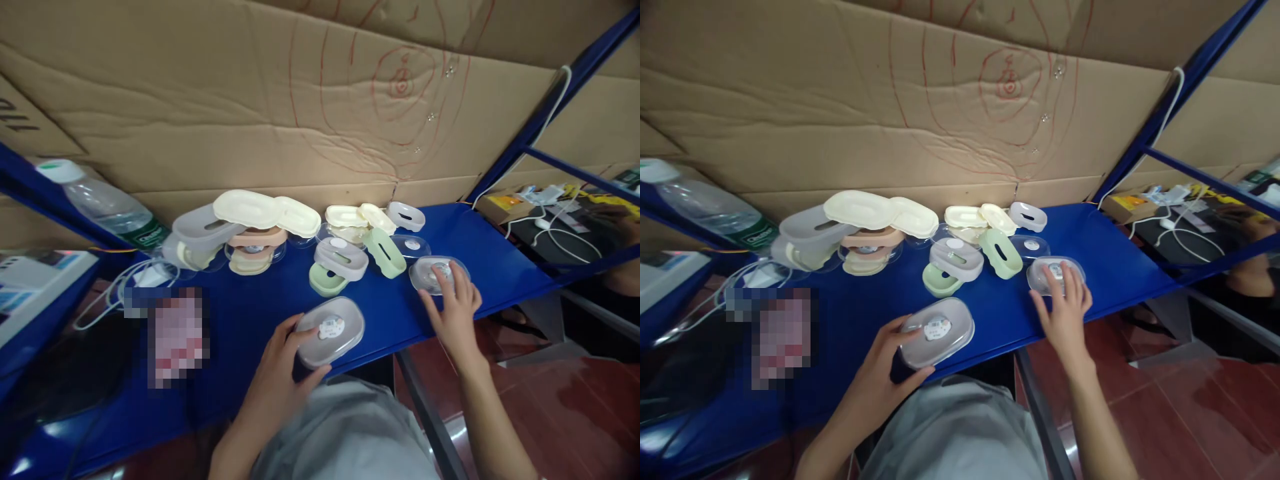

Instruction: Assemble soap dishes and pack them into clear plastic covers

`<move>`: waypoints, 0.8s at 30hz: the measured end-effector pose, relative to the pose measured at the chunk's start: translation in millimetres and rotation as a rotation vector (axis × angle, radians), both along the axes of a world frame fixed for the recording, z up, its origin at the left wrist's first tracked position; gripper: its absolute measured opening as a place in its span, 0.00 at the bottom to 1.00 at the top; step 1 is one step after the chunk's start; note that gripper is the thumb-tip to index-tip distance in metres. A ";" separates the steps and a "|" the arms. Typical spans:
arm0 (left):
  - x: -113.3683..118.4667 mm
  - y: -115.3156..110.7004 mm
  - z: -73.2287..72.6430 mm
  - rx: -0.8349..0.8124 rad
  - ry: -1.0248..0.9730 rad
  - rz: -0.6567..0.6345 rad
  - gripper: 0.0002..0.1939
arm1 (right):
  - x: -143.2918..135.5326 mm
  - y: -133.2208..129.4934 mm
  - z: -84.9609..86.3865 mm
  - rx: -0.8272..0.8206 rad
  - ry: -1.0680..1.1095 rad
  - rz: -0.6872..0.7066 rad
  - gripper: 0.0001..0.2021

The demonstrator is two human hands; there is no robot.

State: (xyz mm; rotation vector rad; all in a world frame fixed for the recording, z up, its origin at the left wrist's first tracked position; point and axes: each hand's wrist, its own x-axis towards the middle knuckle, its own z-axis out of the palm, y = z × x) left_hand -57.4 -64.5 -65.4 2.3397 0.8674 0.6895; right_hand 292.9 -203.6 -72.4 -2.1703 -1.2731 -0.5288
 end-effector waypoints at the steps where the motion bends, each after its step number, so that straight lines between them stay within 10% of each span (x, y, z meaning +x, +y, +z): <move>1: 6.9 -2.8 0.9 0.029 0.007 -0.008 0.26 | 21.8 -5.2 -3.5 -0.022 0.008 -0.027 0.26; 6: 47.1 -23.6 8.2 0.030 0.051 -0.071 0.28 | 74.7 -22.5 -6.3 0.056 0.060 -0.052 0.36; 10: 74.4 -35.6 14.8 -0.049 0.039 -0.124 0.30 | 26.2 -27.4 4.0 0.104 0.093 0.155 0.35; 14: 88.0 -34.7 21.9 -0.035 0.086 -0.212 0.34 | -27.2 -30.3 -0.9 -0.188 -0.014 0.534 0.33; 18: 88.7 -24.1 29.4 0.061 0.162 -0.305 0.39 | -24.7 -44.0 -13.5 -0.160 -0.071 0.412 0.30; 24: 85.3 6.7 25.1 0.256 0.217 -0.029 0.32 | 19.8 -78.6 -14.9 -0.109 -0.101 0.092 0.28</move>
